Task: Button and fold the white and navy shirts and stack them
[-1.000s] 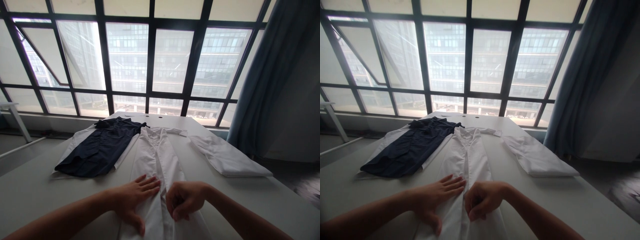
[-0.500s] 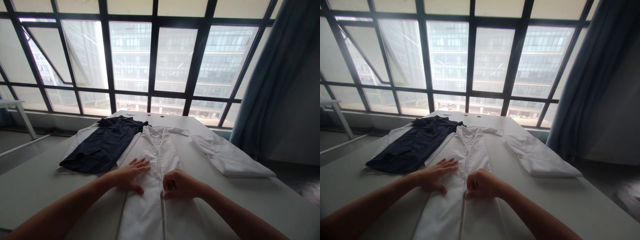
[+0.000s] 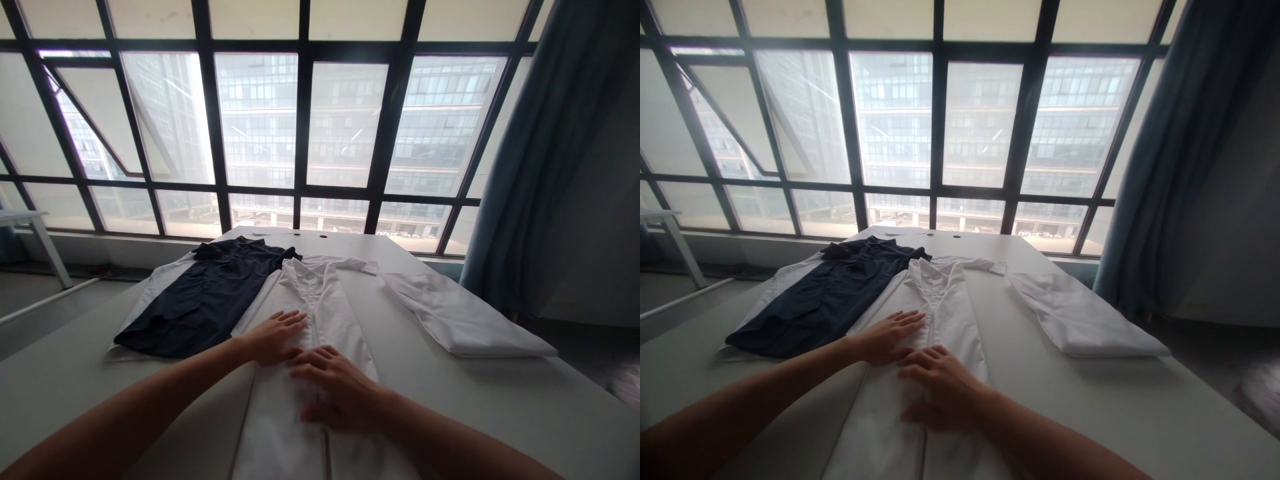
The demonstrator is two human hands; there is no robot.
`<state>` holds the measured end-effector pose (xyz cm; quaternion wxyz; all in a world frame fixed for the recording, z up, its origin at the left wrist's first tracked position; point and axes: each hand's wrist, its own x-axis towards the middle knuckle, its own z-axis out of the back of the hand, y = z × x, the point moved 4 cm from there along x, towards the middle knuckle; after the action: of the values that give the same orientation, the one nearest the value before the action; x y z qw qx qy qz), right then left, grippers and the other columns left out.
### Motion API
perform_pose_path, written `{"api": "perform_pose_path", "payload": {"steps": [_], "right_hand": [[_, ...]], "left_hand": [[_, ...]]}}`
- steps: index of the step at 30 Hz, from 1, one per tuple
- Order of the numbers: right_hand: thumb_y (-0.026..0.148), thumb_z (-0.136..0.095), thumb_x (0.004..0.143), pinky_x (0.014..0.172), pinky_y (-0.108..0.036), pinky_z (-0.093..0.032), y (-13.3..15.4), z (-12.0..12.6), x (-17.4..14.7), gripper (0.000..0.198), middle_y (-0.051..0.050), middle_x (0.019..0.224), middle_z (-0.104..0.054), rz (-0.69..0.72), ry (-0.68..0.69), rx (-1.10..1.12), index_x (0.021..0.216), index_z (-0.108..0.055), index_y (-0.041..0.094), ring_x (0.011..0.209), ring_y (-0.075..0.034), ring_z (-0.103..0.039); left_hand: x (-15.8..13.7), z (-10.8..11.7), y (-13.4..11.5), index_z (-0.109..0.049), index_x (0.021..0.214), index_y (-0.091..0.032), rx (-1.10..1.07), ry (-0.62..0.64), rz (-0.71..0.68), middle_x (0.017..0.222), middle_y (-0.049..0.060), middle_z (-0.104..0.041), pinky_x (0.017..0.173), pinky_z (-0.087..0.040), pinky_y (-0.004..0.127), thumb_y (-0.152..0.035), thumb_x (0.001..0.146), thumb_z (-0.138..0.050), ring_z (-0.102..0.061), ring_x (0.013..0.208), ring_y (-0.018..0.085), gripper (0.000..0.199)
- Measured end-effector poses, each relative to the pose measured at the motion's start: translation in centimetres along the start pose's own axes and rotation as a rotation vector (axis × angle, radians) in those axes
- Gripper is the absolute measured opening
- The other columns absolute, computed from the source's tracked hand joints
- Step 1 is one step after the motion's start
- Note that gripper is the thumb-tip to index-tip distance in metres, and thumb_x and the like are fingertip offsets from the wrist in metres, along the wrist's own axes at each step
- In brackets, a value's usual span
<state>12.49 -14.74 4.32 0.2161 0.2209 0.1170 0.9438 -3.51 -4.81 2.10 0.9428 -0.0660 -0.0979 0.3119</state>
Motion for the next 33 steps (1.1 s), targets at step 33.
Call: {"api": "perform_pose_path", "payload": {"steps": [33], "right_hand": [[0.039,-0.037,0.104,0.116,-0.044,-0.026,-3.0,-3.9,-0.7,0.045,-0.009,0.151,-0.042,0.108,0.140,-0.286,0.145,-0.039,0.021,0.142,-0.020,-0.032]], "left_hand": [[21.7,2.1,13.9,-0.059,0.130,-0.017,0.136,-0.197,0.563,0.140,0.017,-0.054,0.111,-0.028,0.048,-0.056,0.099,-0.018,-0.042,0.135,0.032,0.064]]}}
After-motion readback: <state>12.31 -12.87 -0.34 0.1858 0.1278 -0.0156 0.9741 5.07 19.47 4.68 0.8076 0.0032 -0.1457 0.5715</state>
